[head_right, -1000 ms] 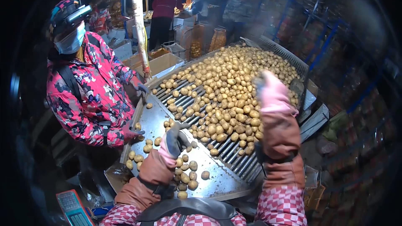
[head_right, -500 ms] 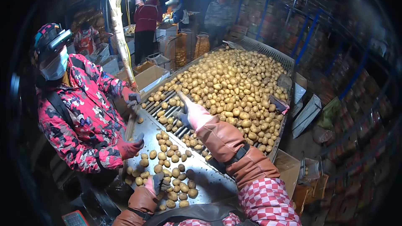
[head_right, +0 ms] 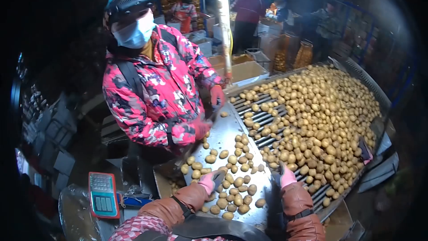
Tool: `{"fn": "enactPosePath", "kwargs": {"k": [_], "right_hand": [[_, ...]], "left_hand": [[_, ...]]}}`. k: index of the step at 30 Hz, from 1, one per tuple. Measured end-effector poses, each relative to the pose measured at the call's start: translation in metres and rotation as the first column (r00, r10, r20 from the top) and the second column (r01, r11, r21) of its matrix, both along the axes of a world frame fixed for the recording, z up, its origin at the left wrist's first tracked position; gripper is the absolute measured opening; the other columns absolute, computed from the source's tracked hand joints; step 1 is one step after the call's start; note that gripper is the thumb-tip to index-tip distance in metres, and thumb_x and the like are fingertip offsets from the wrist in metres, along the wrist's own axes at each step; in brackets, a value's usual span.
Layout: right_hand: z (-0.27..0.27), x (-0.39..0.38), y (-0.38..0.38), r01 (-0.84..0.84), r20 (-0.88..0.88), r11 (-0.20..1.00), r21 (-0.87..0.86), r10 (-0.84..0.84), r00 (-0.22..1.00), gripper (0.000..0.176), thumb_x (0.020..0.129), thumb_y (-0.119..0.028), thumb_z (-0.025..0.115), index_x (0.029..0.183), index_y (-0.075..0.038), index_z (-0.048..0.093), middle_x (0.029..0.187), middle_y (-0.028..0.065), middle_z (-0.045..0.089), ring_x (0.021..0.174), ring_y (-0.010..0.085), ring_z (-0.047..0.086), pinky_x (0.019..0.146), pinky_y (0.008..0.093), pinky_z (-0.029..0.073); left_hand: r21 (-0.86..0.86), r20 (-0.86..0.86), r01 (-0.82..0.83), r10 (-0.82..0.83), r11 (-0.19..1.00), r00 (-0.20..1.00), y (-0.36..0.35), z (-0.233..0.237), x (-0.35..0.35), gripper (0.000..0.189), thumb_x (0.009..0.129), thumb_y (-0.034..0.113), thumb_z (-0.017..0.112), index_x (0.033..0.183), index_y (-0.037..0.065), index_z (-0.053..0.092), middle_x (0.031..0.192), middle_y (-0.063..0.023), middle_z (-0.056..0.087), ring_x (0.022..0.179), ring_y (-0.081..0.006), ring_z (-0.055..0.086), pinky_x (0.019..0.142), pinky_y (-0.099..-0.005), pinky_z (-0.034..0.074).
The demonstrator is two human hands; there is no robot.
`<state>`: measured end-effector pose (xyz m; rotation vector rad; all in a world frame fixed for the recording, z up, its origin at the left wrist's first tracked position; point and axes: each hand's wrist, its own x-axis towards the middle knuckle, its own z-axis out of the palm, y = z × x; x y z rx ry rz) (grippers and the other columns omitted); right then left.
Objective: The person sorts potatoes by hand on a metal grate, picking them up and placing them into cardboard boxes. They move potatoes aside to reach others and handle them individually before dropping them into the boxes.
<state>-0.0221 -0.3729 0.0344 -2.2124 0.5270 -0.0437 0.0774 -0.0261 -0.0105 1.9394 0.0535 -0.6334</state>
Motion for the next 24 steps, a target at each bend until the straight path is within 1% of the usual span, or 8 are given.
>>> {"fn": "enactPosePath", "kwargs": {"k": [1, 3, 7, 11, 15, 18, 22, 24], "right_hand": [[-0.002, 0.000, 0.004, -0.011, 0.007, 1.000, 0.011, 0.011, 1.000, 0.072, 0.080, -0.020, 0.077, 0.143, -0.006, 0.044, 0.098, 0.0150, 0.070, 0.090, 0.0245, 0.068, 0.083, 0.0342, 0.053], [-0.012, -0.001, 0.008, 0.117, -0.053, 0.959, -0.259, -0.135, 0.989, 0.070, 0.076, -0.016, 0.078, 0.140, -0.009, 0.049, 0.113, 0.0173, 0.067, 0.104, 0.0326, 0.065, 0.092, 0.0373, 0.050], [-0.044, 0.009, 0.007, 0.145, -0.010, 0.926, -0.348, -0.158, 0.987, 0.071, 0.071, -0.018, 0.082, 0.136, -0.012, 0.052, 0.135, 0.0194, 0.054, 0.124, 0.0357, 0.052, 0.104, 0.0407, 0.042], [-0.073, 0.015, 0.013, 0.064, -0.105, 0.969, -0.239, -0.091, 0.990, 0.080, 0.074, -0.030, 0.080, 0.144, -0.022, 0.044, 0.150, 0.0211, 0.037, 0.136, 0.0392, 0.038, 0.111, 0.0428, 0.036], [-0.021, 0.015, 0.068, -0.194, -0.303, 0.878, -0.438, 0.060, 0.951, 0.071, 0.078, -0.044, 0.073, 0.141, -0.022, 0.048, 0.147, 0.0156, 0.041, 0.132, 0.0360, 0.043, 0.111, 0.0428, 0.036], [-0.042, 0.012, 0.100, -0.276, -0.339, 0.954, -0.118, 0.222, 0.914, 0.069, 0.083, -0.040, 0.069, 0.145, -0.023, 0.042, 0.151, 0.0175, 0.036, 0.135, 0.0392, 0.040, 0.112, 0.0455, 0.035], [-0.048, -0.015, 0.123, -0.410, -0.313, 0.892, -0.191, 0.341, 0.886, 0.068, 0.082, -0.034, 0.070, 0.144, -0.022, 0.043, 0.151, 0.0201, 0.035, 0.137, 0.0390, 0.037, 0.112, 0.0435, 0.035], [-0.068, -0.020, 0.106, -0.420, -0.243, 0.907, -0.030, 0.401, 0.883, 0.068, 0.082, -0.030, 0.072, 0.144, -0.026, 0.044, 0.150, 0.0203, 0.036, 0.137, 0.0386, 0.037, 0.112, 0.0424, 0.036]], "left_hand": [[0.011, 0.007, -0.011, 0.011, 1.000, 1.000, 0.005, 0.006, 0.005, 0.031, 0.092, 0.025, 0.060, 0.121, 0.017, 0.067, 0.112, -0.0176, 0.069, 0.101, -0.0283, 0.066, 0.089, -0.0395, 0.051], [0.227, 0.381, 0.148, -0.228, 0.963, 0.896, 0.019, 0.008, 0.016, 0.036, 0.090, 0.028, 0.060, 0.125, 0.019, 0.064, 0.119, -0.0176, 0.065, 0.113, -0.0308, 0.061, 0.097, -0.0416, 0.046], [0.646, 0.428, 0.003, -0.365, 0.763, 0.827, 0.030, 0.003, 0.012, 0.056, 0.088, 0.035, 0.060, 0.142, 0.028, 0.046, 0.146, -0.0126, 0.044, 0.140, -0.0311, 0.033, 0.111, -0.0505, 0.029], [0.690, 0.223, 0.173, -0.434, 0.703, 0.873, 0.027, 0.029, -0.025, 0.065, 0.084, 0.049, 0.064, 0.143, 0.028, 0.045, 0.158, -0.0122, 0.024, 0.144, -0.0385, 0.021, 0.114, -0.0574, 0.023], [0.667, 0.268, 0.267, -0.559, 0.695, 0.785, 0.028, -0.007, -0.030, 0.072, 0.079, 0.056, 0.066, 0.143, 0.028, 0.045, 0.159, -0.0117, 0.019, 0.145, -0.0398, 0.018, 0.114, -0.0646, 0.017], [0.757, 0.219, 0.289, -0.644, 0.586, 0.733, 0.022, 0.006, -0.035, 0.071, 0.083, 0.058, 0.061, 0.145, 0.029, 0.042, 0.160, -0.0120, 0.021, 0.147, -0.0438, 0.012, 0.113, -0.0671, 0.014], [0.720, 0.233, 0.305, -0.631, 0.623, 0.740, 0.019, -0.002, -0.031, 0.071, 0.084, 0.059, 0.059, 0.146, 0.029, 0.041, 0.159, -0.0122, 0.023, 0.147, -0.0448, 0.010, 0.112, -0.0699, 0.010], [0.761, 0.199, 0.301, -0.648, 0.575, 0.735, 0.019, -0.017, -0.028, 0.072, 0.084, 0.058, 0.060, 0.146, 0.027, 0.040, 0.159, -0.0120, 0.023, 0.146, -0.0445, 0.012, 0.112, -0.0696, 0.010]]}}
